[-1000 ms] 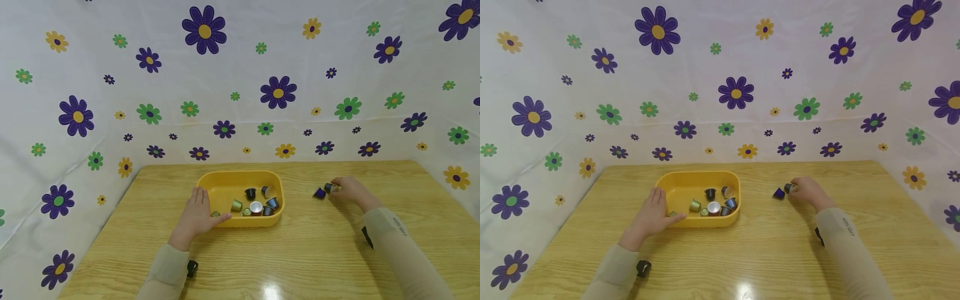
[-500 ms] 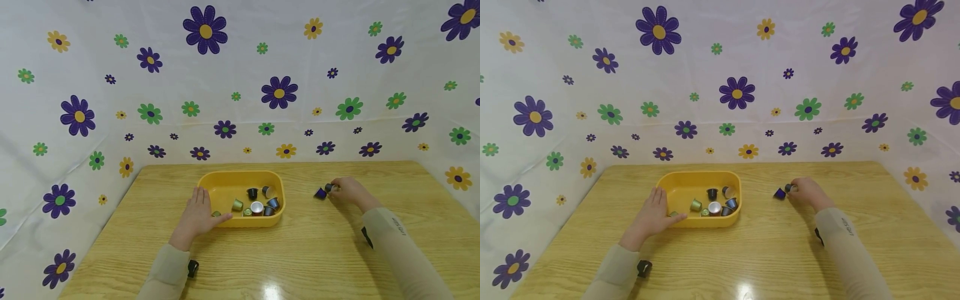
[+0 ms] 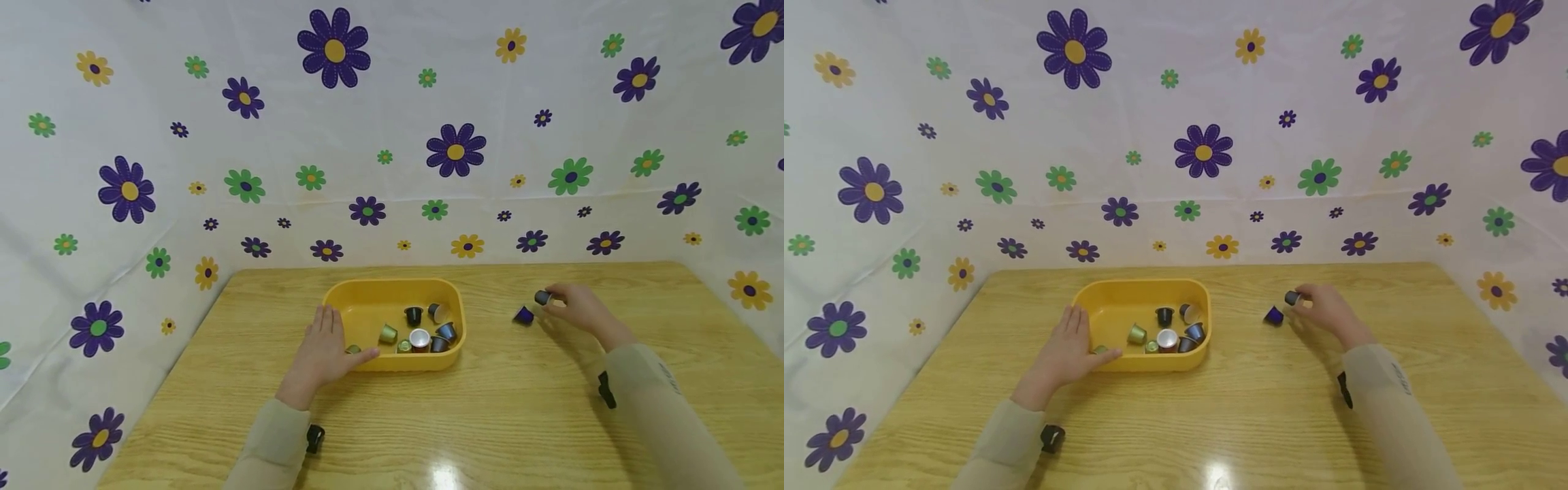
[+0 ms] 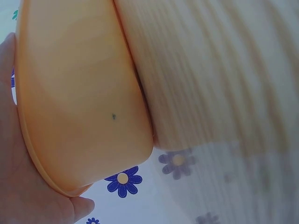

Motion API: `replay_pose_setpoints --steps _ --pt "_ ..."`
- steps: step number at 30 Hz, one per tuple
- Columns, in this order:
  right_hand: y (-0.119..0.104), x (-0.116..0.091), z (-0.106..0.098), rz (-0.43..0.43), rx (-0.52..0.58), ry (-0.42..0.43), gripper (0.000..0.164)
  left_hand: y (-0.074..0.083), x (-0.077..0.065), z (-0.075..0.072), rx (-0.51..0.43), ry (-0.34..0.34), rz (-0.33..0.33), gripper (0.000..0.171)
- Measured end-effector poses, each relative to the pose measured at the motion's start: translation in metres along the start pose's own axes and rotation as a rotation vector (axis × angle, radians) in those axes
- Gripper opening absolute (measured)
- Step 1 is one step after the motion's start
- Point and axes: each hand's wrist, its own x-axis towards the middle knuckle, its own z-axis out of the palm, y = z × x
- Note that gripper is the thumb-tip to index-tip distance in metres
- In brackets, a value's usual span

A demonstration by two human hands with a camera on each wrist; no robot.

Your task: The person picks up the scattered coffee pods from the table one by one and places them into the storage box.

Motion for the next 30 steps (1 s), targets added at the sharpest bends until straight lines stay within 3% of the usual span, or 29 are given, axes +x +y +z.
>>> replay_pose_setpoints --steps 7,12,30 --pt "-0.012 -0.001 -0.004 -0.028 0.033 0.050 0.051 0.000 0.001 -0.001 -0.001 0.003 0.004 0.112" --pt "-0.033 0.002 -0.006 -0.010 0.042 0.017 0.046 -0.001 0.002 -0.002 -0.001 0.004 0.005 0.113" --pt "-0.095 0.035 0.023 -0.154 0.053 -0.019 0.041 0.000 0.001 -0.001 0.005 0.002 0.009 0.112"
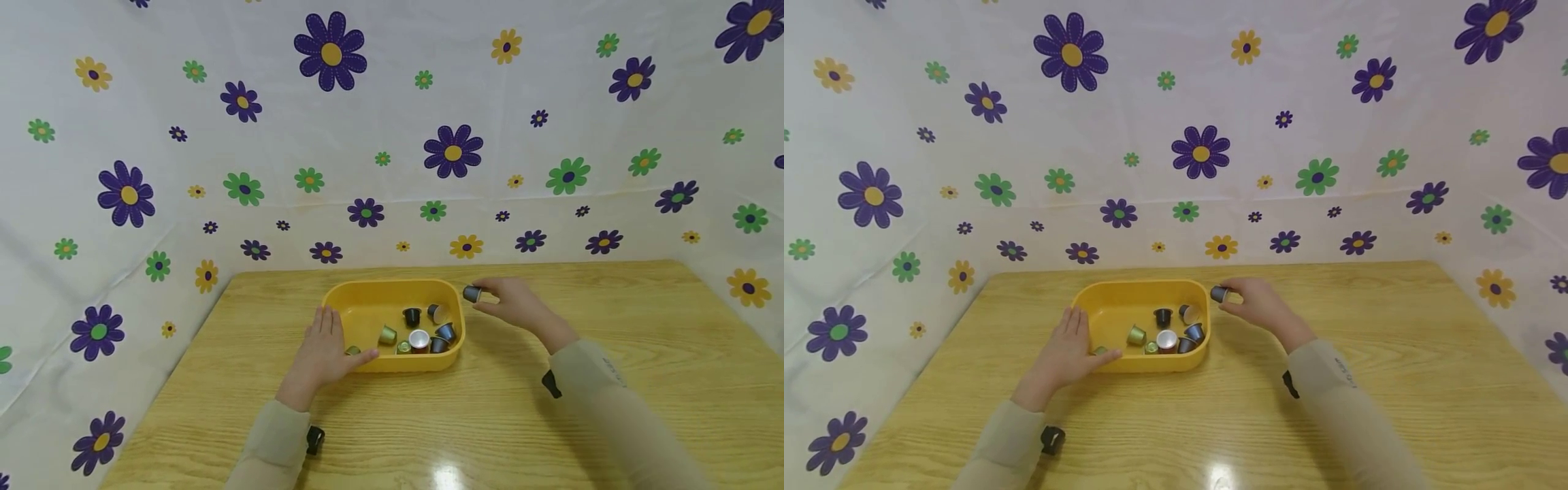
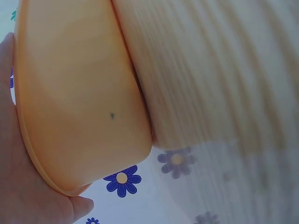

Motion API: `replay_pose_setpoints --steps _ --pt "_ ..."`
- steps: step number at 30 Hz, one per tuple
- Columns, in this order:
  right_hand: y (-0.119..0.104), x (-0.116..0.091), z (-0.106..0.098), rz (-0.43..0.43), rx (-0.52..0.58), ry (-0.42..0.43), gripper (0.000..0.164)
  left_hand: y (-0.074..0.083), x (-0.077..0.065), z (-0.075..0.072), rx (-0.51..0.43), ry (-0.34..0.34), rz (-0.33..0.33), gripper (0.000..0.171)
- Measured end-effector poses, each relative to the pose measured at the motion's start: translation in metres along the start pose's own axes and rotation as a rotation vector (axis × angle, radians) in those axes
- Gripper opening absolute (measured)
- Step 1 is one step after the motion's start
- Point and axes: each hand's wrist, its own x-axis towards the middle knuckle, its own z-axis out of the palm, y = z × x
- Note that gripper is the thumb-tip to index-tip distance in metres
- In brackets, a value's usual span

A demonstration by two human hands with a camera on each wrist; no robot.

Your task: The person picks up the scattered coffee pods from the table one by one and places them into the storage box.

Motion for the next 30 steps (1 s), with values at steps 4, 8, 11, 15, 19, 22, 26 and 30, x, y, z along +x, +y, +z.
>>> replay_pose_setpoints --steps 4,8,11,15,19,22,26,30 --pt "-0.015 0.011 0.009 -0.050 0.002 -0.012 0.040 0.000 0.000 -0.001 -0.010 0.008 0.004 0.111" --pt "-0.030 0.021 0.018 -0.068 0.001 -0.038 0.041 0.000 0.000 -0.001 -0.005 0.006 0.002 0.111" --pt "-0.042 0.028 0.025 -0.050 0.016 -0.069 0.042 -0.001 0.000 0.000 -0.003 0.006 0.000 0.110" --pt "-0.053 0.037 0.034 -0.055 0.049 -0.096 0.042 -0.001 0.001 0.001 -0.003 0.006 0.000 0.109" --pt "-0.062 0.045 0.044 -0.090 0.081 -0.099 0.040 0.001 0.001 0.001 -0.009 -0.004 -0.002 0.110" --pt "-0.068 0.050 0.050 -0.116 0.095 -0.084 0.037 0.002 0.000 0.000 -0.015 -0.005 0.001 0.111" --pt "-0.074 0.056 0.057 -0.129 0.087 -0.065 0.037 0.001 -0.001 -0.001 -0.010 0.000 0.003 0.111" --pt "-0.076 0.061 0.063 -0.127 0.087 -0.065 0.042 0.000 -0.001 -0.001 -0.008 0.006 0.001 0.111"
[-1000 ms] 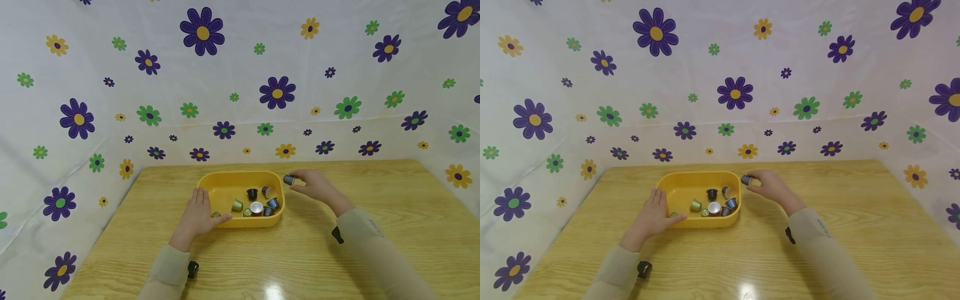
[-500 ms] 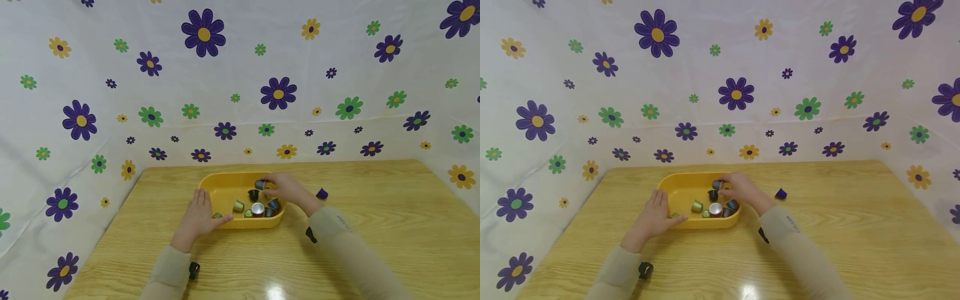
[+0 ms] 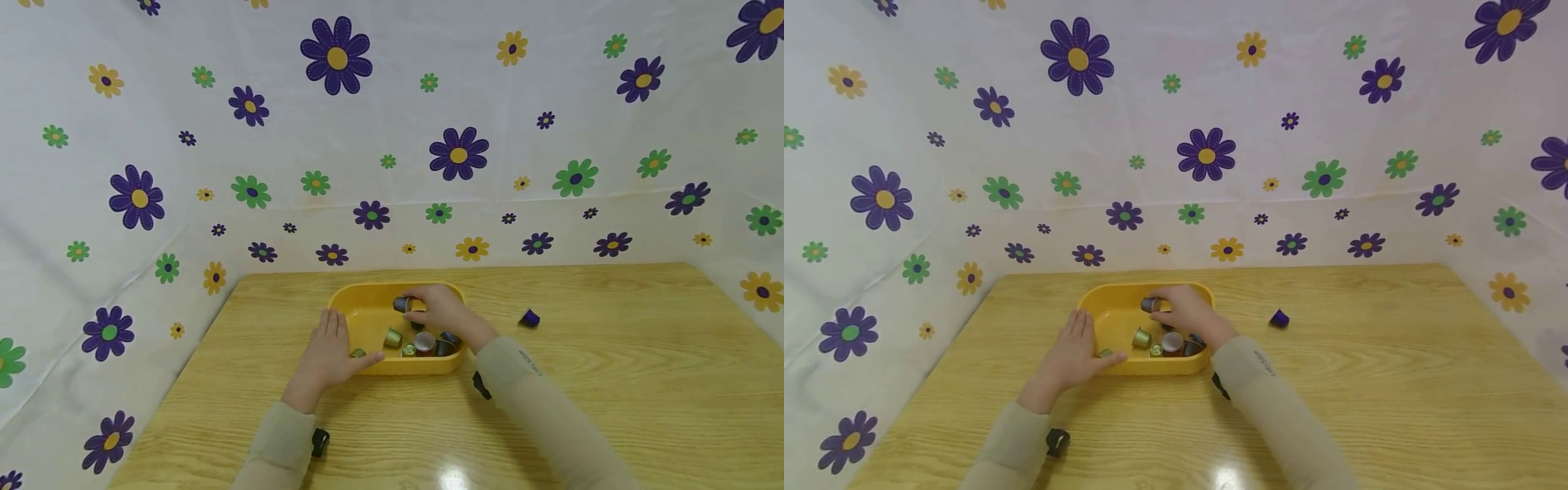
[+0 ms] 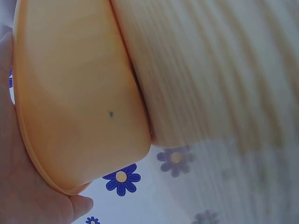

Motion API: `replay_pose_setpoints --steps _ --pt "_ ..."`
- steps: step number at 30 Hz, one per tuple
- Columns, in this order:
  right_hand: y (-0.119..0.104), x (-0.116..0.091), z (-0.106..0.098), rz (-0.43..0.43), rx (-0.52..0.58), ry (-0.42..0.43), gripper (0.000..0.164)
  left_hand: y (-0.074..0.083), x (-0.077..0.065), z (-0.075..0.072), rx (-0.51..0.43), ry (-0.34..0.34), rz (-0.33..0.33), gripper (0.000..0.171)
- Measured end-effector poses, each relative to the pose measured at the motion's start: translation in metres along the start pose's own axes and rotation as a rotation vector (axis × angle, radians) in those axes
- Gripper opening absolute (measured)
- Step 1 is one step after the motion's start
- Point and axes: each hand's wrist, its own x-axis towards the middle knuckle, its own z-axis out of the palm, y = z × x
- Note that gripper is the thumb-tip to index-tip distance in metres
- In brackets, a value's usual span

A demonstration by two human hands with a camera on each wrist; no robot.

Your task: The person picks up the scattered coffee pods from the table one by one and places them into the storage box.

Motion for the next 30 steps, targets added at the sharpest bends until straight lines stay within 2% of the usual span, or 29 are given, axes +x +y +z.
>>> replay_pose_setpoints --steps 13,20,26,30 --pt "0.000 -0.004 -0.001 0.023 0.013 -0.013 0.046 0.000 0.002 0.002 0.000 0.013 0.002 0.107" --pt "0.002 -0.010 -0.008 0.001 -0.019 0.001 0.045 0.001 0.001 0.002 -0.004 0.003 0.001 0.107" --pt "0.008 -0.017 -0.017 0.059 -0.003 -0.012 0.045 0.000 0.001 0.002 -0.004 -0.006 -0.002 0.108" --pt "0.012 -0.023 -0.026 0.062 0.003 -0.007 0.045 0.000 0.002 0.002 0.002 -0.012 -0.005 0.111"
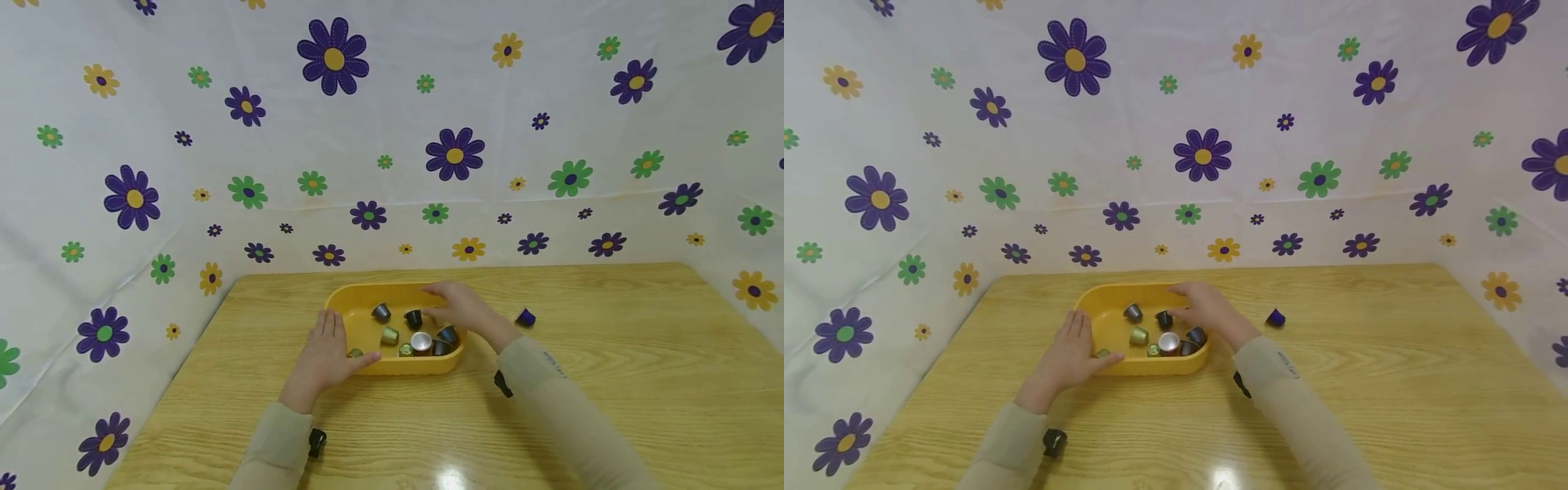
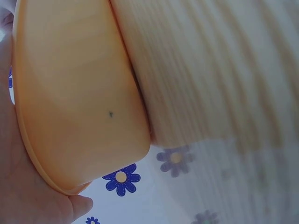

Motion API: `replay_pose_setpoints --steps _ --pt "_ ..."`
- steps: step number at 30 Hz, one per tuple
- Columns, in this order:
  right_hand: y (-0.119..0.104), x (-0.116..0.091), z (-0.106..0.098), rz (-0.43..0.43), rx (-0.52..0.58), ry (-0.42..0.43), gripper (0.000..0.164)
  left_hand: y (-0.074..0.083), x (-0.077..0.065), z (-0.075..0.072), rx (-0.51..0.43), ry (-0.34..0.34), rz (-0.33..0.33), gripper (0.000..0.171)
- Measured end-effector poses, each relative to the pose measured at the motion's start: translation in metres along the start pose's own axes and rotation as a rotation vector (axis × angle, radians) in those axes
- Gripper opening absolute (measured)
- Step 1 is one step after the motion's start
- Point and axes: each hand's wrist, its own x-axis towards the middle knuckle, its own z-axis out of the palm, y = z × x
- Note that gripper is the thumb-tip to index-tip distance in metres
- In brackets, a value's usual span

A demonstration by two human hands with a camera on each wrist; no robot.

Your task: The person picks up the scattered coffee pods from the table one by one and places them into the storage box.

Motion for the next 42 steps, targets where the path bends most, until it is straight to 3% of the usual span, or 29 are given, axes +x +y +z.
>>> replay_pose_setpoints --steps 11,25,35,42 --pt "0.028 -0.023 -0.021 0.010 -0.045 0.057 0.046 0.000 -0.003 -0.003 -0.004 0.009 0.005 0.108" --pt "0.073 -0.068 -0.049 0.128 -0.144 0.087 0.048 -0.002 -0.001 -0.001 0.000 0.003 0.012 0.113" --pt "0.096 -0.091 -0.057 0.152 -0.147 0.103 0.046 -0.001 0.000 -0.001 0.002 0.018 0.017 0.112" --pt "0.102 -0.096 -0.057 0.162 -0.170 0.094 0.046 0.000 0.000 0.000 -0.012 0.003 0.013 0.112"
